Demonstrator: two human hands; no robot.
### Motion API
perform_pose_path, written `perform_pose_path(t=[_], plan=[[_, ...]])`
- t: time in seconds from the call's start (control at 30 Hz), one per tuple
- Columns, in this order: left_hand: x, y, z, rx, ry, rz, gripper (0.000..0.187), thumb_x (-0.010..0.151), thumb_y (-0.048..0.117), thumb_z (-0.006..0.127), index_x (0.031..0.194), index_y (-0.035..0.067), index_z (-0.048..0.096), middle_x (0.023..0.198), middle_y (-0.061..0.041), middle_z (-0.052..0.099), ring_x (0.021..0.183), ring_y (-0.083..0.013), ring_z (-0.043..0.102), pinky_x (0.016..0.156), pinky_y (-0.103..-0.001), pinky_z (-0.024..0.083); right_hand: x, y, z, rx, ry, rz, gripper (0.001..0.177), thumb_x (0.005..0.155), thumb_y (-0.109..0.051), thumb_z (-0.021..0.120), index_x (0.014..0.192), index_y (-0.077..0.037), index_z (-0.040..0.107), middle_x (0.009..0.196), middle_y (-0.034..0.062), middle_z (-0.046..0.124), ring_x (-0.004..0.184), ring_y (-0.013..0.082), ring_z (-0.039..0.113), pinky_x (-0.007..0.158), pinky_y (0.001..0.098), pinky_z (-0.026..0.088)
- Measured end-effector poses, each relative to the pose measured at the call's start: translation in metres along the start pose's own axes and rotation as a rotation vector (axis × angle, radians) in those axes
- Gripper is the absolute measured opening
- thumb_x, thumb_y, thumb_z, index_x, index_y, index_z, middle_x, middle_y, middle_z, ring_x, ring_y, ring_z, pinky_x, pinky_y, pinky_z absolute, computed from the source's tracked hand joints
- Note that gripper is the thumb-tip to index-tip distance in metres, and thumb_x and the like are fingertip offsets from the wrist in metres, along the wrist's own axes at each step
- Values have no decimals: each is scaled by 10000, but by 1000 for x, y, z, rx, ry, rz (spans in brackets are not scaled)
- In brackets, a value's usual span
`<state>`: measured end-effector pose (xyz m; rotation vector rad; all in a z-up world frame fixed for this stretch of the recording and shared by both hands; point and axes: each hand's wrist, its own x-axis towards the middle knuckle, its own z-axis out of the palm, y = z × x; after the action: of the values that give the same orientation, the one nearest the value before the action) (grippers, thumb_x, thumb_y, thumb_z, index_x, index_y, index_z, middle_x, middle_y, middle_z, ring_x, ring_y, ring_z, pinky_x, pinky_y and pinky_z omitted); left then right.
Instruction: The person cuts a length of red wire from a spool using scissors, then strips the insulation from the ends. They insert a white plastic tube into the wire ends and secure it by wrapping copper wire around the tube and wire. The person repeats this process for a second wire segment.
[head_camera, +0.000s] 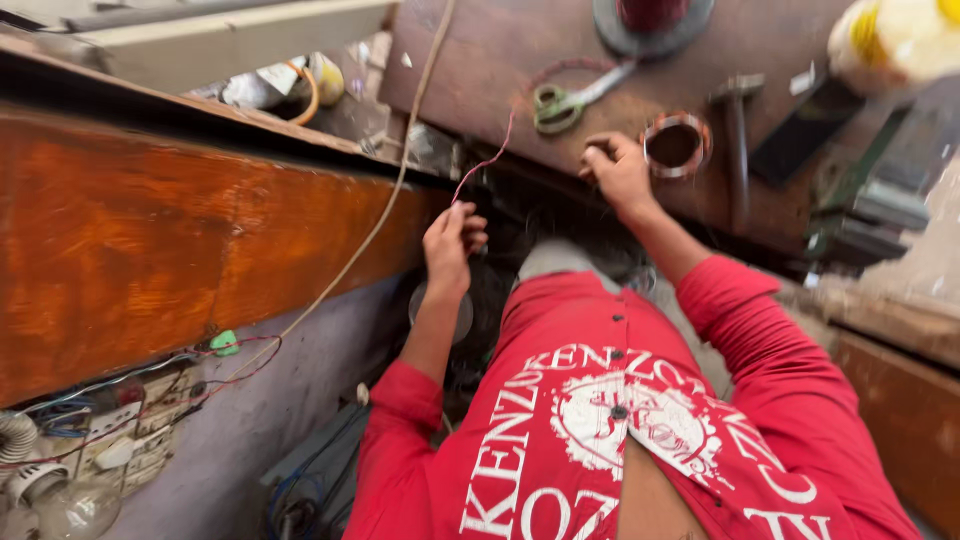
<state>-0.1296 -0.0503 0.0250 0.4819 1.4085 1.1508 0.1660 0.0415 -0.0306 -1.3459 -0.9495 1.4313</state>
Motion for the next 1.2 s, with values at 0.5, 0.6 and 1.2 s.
perform_pose_path(t=[0.5, 0.6, 1.2], plan=[[35, 69, -78, -282, -361, -27, 349, 1039, 133, 498, 1340, -5, 607, 1166, -188, 735, 911, -224, 750, 776, -319, 583, 141, 31, 82, -1013, 360, 16, 604, 910, -385, 705, 1257, 34, 443, 987, 289, 696, 906, 483, 687, 801, 570, 537], [55, 76, -71, -243, -410, -74, 369, 1048, 115, 507, 1385, -17, 579, 1211, -192, 725, 961, -223, 741, 812, -315, 583, 141, 23, 83, -1053, 329, 142, 661, 889, -370, 719, 1287, 36, 381, 996, 293, 704, 948, 476, 693, 855, 562, 539], [138, 73, 2, -342, -504, -247, 455, 1041, 173, 484, 1453, -18, 502, 1336, -201, 666, 1087, -283, 699, 874, -374, 547, 34, 12, 65, 663, 155, 445, 530, 901, -238, 805, 1298, -92, 488, 882, 28, 682, 735, 173, 686, 607, 331, 549]])
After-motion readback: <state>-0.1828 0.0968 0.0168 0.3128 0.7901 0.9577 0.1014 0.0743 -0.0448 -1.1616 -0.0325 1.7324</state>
